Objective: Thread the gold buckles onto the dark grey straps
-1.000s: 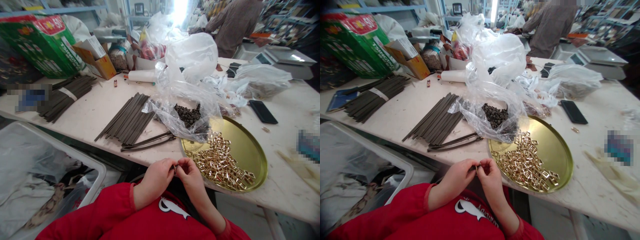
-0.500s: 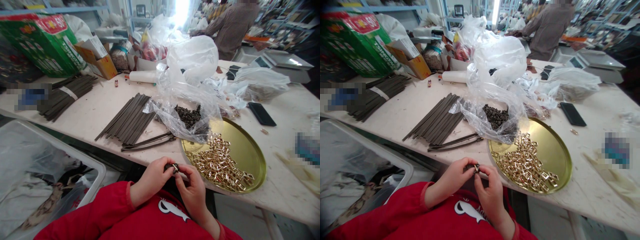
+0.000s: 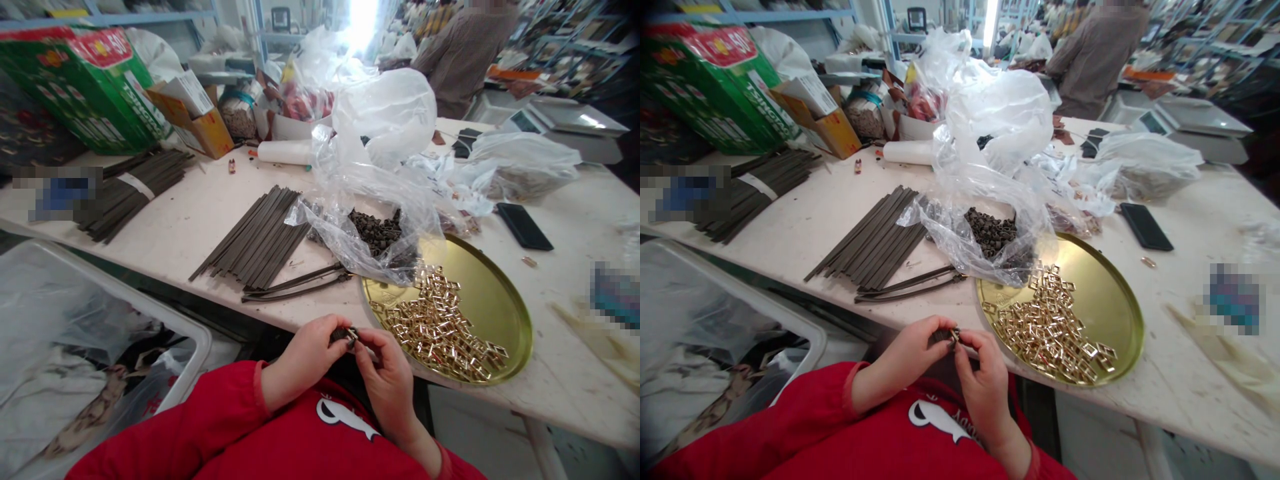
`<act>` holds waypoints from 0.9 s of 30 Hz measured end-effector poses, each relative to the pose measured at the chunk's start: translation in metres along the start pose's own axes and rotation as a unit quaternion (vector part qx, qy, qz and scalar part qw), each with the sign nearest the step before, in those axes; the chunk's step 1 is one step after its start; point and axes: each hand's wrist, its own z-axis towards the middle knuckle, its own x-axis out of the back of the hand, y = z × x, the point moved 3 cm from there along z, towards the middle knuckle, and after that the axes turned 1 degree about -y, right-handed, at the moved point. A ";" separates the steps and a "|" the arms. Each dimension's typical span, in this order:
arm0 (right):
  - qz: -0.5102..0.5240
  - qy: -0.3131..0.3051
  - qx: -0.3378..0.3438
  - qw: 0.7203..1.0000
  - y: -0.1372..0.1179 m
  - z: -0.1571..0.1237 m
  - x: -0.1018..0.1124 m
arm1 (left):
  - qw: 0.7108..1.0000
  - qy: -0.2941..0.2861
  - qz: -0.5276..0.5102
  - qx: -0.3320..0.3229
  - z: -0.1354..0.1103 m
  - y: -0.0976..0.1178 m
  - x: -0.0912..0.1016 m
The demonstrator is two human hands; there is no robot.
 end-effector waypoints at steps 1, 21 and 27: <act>0.002 0.000 -0.001 1.000 0.000 0.000 0.000 | 1.000 0.002 0.003 0.003 0.000 0.000 0.000; -0.067 0.015 0.073 0.995 -0.002 -0.004 -0.002 | 0.997 -0.042 -0.061 0.033 -0.004 -0.001 0.003; -0.008 0.019 -0.032 0.999 0.007 -0.005 -0.002 | 0.991 -0.054 -0.109 0.047 -0.007 -0.003 -0.004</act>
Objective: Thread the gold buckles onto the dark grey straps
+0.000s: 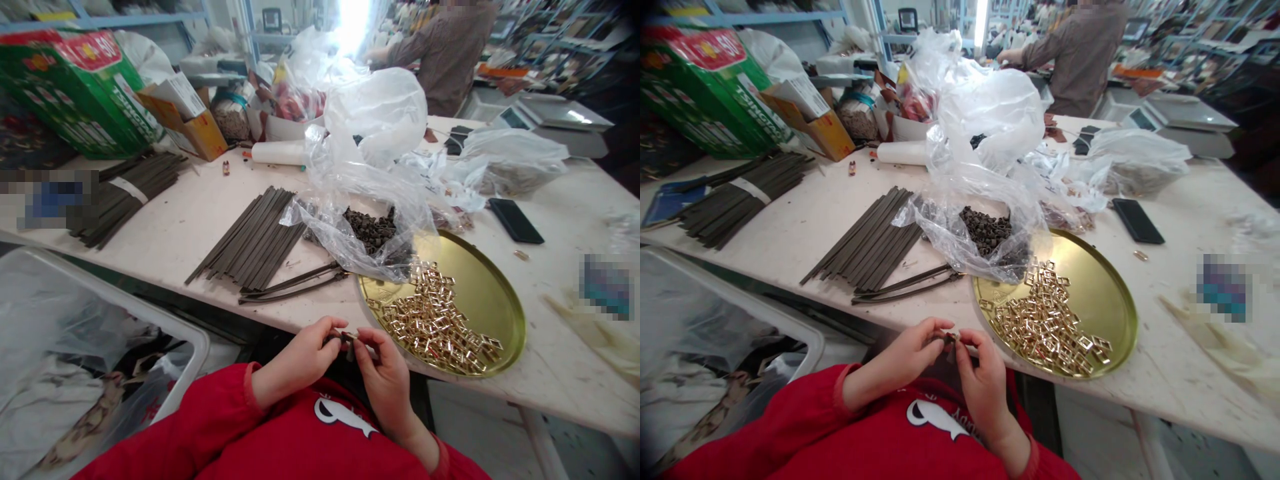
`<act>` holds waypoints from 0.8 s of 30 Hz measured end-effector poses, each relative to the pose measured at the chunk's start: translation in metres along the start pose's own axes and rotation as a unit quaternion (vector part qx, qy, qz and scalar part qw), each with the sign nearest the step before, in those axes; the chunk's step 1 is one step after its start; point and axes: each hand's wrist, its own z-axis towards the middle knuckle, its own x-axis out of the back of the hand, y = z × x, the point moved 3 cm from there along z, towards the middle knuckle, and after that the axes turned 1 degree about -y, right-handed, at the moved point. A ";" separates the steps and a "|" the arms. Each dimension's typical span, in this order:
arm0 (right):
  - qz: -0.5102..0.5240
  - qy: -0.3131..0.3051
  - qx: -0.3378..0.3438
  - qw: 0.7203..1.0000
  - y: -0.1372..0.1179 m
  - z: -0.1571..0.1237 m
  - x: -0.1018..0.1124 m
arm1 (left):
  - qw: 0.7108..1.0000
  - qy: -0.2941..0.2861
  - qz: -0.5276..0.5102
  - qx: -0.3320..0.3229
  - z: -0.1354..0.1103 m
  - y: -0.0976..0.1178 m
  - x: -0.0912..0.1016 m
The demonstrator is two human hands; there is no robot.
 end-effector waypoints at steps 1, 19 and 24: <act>0.015 0.002 -0.024 1.000 0.002 0.000 0.000 | 1.000 0.008 0.000 -0.006 0.000 -0.001 -0.001; -0.006 -0.003 0.057 0.998 -0.006 0.009 0.000 | 0.994 -0.020 0.107 -0.017 0.002 0.011 -0.006; 0.006 -0.074 0.042 0.996 -0.009 0.014 -0.001 | 0.992 -0.028 0.120 -0.024 0.003 0.014 -0.002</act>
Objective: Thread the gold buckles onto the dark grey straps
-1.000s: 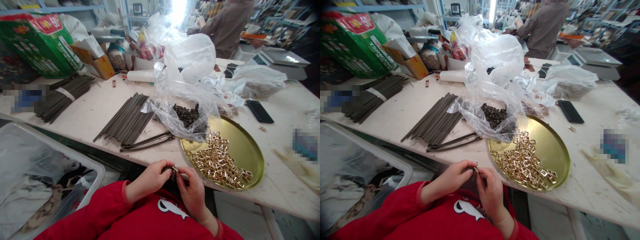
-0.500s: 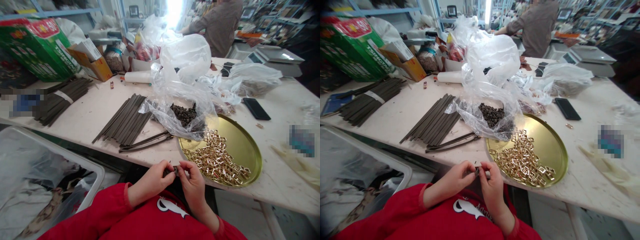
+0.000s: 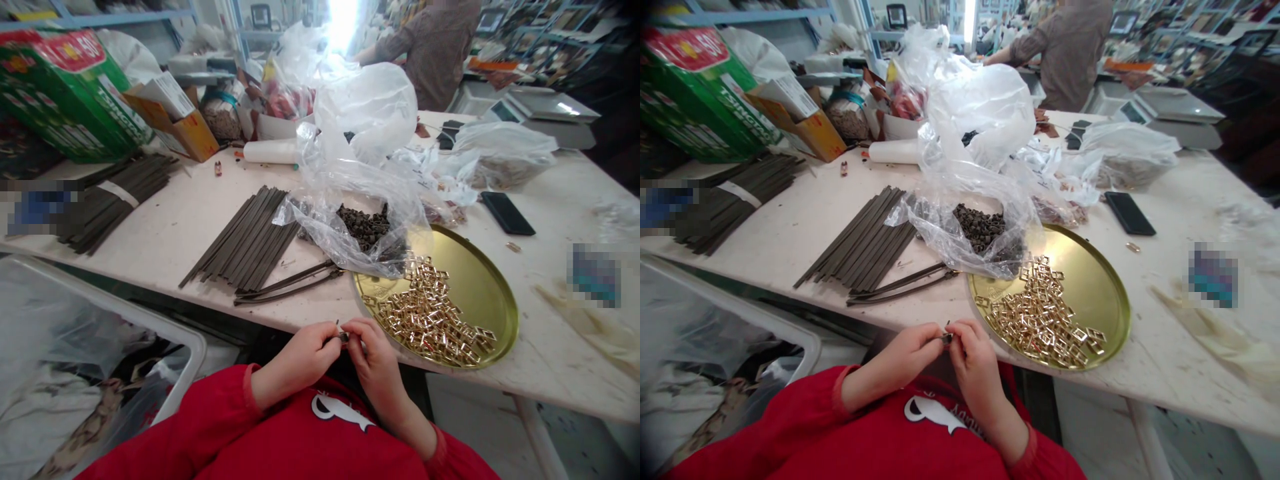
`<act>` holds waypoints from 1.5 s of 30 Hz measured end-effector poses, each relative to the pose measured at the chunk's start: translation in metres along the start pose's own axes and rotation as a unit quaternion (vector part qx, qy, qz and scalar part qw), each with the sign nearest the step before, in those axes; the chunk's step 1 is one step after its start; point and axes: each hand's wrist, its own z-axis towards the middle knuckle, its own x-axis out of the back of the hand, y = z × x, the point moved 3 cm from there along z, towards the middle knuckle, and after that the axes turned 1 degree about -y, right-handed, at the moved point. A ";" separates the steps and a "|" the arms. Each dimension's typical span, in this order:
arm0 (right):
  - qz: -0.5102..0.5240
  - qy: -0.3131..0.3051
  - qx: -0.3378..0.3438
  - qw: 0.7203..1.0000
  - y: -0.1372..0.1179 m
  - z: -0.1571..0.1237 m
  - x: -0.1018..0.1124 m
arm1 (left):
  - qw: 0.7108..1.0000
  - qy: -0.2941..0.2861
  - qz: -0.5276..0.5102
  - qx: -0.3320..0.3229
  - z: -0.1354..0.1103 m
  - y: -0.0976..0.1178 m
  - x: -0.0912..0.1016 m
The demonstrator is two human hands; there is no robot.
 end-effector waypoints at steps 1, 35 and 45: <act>0.007 -0.018 -0.002 1.000 0.000 0.001 0.000 | 1.000 -0.003 0.013 -0.005 0.000 0.001 0.002; 0.519 -0.051 -0.298 0.799 0.007 0.002 -0.004 | 0.993 0.031 -0.019 -0.109 -0.008 0.018 0.006; 0.590 -0.015 -0.347 0.729 0.009 0.004 -0.007 | 0.982 0.024 -0.183 0.031 0.008 -0.008 -0.003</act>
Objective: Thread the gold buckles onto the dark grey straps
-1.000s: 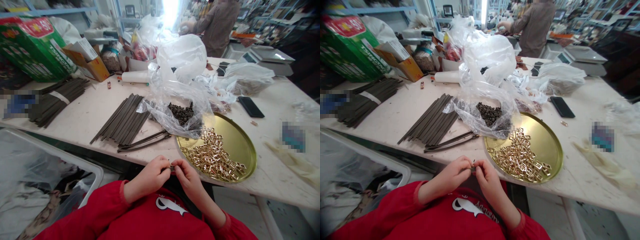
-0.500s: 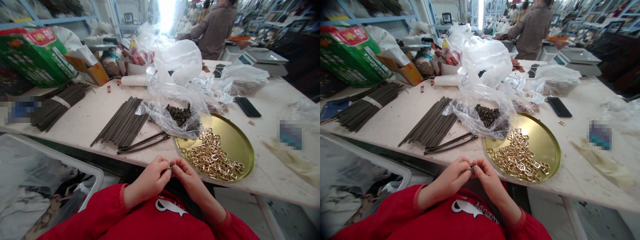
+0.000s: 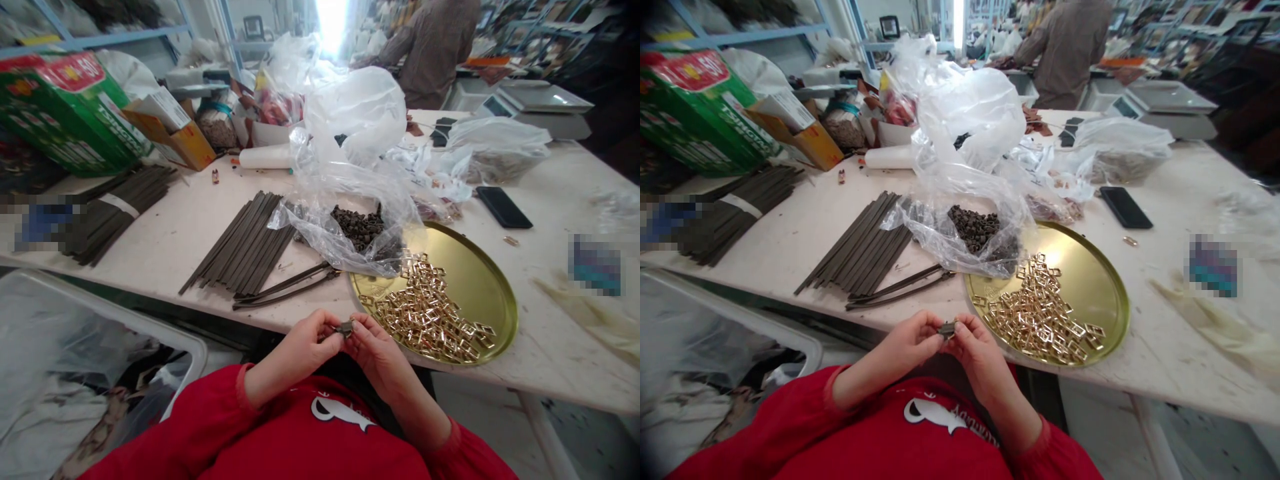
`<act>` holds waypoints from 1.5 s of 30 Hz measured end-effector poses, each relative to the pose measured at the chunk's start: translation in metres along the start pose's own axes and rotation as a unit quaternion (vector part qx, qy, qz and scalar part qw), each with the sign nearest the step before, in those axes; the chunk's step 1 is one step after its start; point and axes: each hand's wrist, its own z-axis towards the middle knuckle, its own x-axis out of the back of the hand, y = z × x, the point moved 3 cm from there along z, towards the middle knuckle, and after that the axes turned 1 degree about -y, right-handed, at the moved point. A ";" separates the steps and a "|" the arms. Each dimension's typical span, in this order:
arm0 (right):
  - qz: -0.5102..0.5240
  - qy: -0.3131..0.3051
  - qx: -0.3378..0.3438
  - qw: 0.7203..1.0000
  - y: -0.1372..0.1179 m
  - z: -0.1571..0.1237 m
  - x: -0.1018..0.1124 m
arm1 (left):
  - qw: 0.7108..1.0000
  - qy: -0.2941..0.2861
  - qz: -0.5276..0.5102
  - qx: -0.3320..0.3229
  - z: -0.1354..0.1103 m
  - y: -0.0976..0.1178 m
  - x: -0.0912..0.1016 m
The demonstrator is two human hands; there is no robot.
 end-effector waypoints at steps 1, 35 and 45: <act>0.001 -0.002 -0.006 1.000 0.002 0.000 0.000 | 1.000 0.010 0.011 -0.009 0.001 -0.001 0.000; -0.204 0.029 0.088 0.975 0.003 -0.011 -0.014 | 0.994 0.085 0.073 0.000 -0.005 0.006 0.003; -0.208 0.030 0.107 0.972 0.003 -0.010 -0.013 | 0.988 0.110 0.107 -0.019 -0.007 0.006 -0.001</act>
